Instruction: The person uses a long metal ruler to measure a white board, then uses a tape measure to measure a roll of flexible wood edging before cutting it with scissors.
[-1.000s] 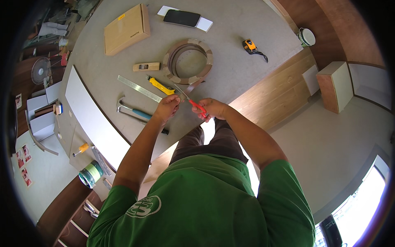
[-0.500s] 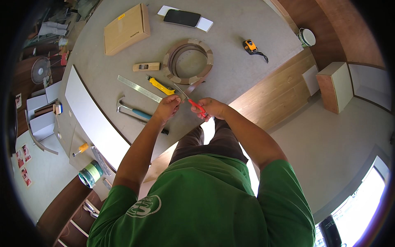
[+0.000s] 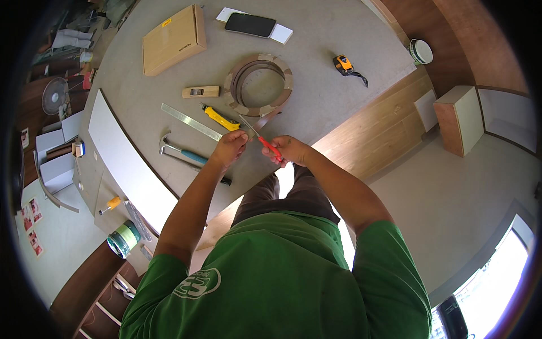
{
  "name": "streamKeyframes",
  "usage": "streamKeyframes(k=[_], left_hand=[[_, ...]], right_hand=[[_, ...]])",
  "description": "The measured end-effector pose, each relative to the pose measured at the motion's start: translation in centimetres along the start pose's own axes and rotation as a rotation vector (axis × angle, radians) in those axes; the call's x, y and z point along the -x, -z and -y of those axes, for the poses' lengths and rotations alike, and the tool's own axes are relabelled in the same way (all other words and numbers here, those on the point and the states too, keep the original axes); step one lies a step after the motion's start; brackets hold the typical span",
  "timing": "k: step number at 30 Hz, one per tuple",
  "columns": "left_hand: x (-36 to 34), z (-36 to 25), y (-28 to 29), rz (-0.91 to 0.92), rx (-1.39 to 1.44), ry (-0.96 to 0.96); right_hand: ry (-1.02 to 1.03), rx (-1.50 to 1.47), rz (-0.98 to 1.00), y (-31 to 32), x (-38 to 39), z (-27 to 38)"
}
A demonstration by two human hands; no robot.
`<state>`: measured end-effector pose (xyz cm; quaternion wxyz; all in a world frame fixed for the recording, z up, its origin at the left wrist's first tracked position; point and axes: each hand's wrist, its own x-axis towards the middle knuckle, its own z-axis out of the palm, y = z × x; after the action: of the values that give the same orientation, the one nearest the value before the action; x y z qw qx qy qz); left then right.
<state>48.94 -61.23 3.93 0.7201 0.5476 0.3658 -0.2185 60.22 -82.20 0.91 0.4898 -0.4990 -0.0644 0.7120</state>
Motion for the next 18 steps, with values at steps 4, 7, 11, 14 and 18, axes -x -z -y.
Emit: streamKeyframes(k=[4,7,11,14,18], left_hand=[[-0.1,0.3,0.1,0.01,0.014,-0.011],[-0.1,0.3,0.1,0.006,0.01,-0.007],[-0.1,0.3,0.1,-0.006,0.01,-0.001],[0.0,0.3,0.0,0.004,0.016,-0.016],[0.1,-0.3,-0.5,-0.002,0.009,-0.016]], right_hand=[[0.016,-0.037,-0.044,-0.1,-0.3,-0.8],[0.037,-0.081,-0.077,-0.4,-0.5,-1.3],[0.055,-0.09,-0.097,-0.7,-0.1,-1.0],[0.026,-0.028,-0.131,-0.7,0.2,-0.7],[0.044,-0.061,-0.13,-0.6,0.5,-0.6]])
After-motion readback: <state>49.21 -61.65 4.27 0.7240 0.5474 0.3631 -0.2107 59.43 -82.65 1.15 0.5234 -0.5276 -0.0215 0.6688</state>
